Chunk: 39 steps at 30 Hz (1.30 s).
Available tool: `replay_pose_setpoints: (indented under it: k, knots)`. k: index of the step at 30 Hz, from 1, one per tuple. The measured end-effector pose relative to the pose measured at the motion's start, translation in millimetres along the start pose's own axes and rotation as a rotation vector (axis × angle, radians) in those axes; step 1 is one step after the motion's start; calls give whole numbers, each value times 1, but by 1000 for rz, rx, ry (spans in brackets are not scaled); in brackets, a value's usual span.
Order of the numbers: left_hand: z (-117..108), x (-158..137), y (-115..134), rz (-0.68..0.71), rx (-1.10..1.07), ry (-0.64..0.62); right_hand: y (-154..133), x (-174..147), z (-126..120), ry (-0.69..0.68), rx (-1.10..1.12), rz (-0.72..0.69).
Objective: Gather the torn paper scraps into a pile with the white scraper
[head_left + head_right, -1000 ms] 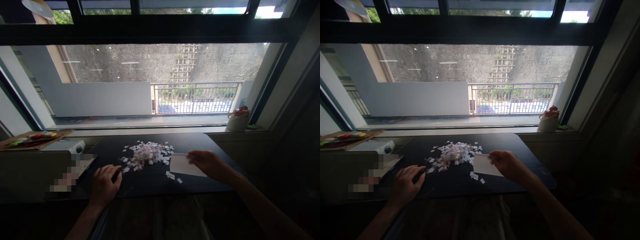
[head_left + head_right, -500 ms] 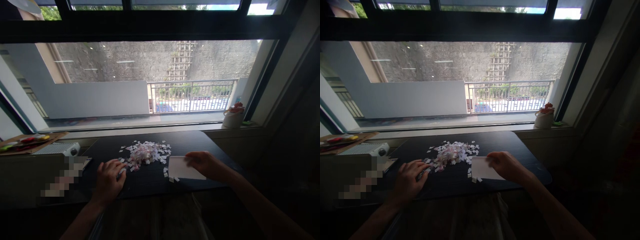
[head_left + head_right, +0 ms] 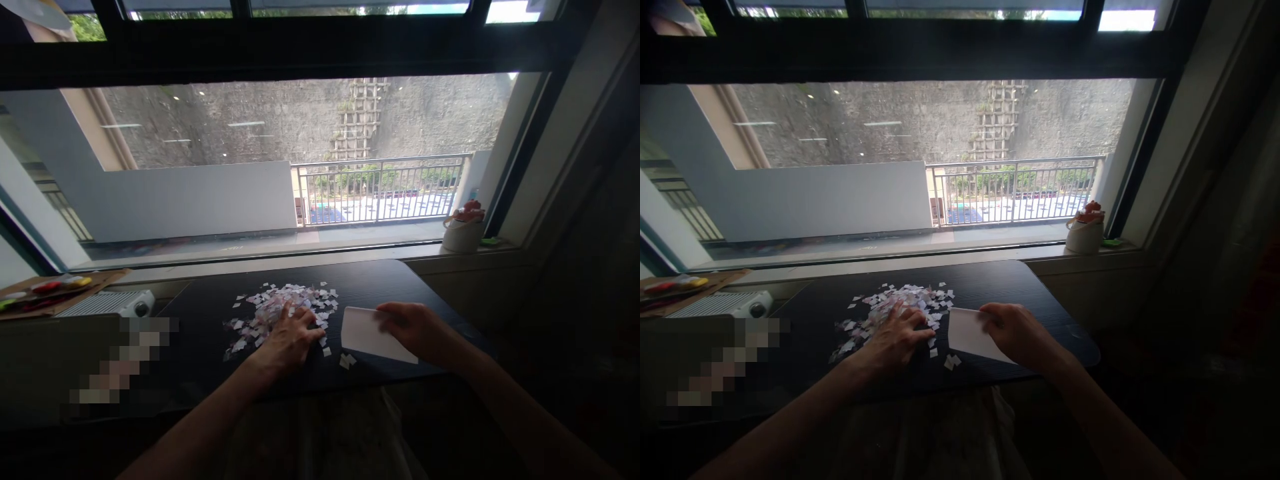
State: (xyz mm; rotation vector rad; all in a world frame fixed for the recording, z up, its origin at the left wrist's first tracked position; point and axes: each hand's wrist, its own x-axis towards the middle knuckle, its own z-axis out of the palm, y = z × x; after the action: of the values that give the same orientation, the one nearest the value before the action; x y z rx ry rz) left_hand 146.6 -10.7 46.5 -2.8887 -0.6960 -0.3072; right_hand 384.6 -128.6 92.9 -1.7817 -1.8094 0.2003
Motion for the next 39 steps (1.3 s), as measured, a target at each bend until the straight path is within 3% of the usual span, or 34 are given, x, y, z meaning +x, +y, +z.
replay_pose_setpoints:
  k: [8, 21, 28, 32, 39]
  knots:
    - [-9, -25, -2, -80, -29, 55, 5, 0, 1, 26, 30, 28]
    - [0, -52, -4, -151, -90, 92, -34, 26, 35, -71, 97, -65]
    - [1, -58, -3, -151, -114, 119, -38, 27, 35, -33, 35, -48]
    - [2, -58, -3, -163, -115, 103, -46, 30, 41, -69, 38, -87]
    - [1, -58, -2, -160, -96, 132, -52, 31, 38, -85, 13, -35]
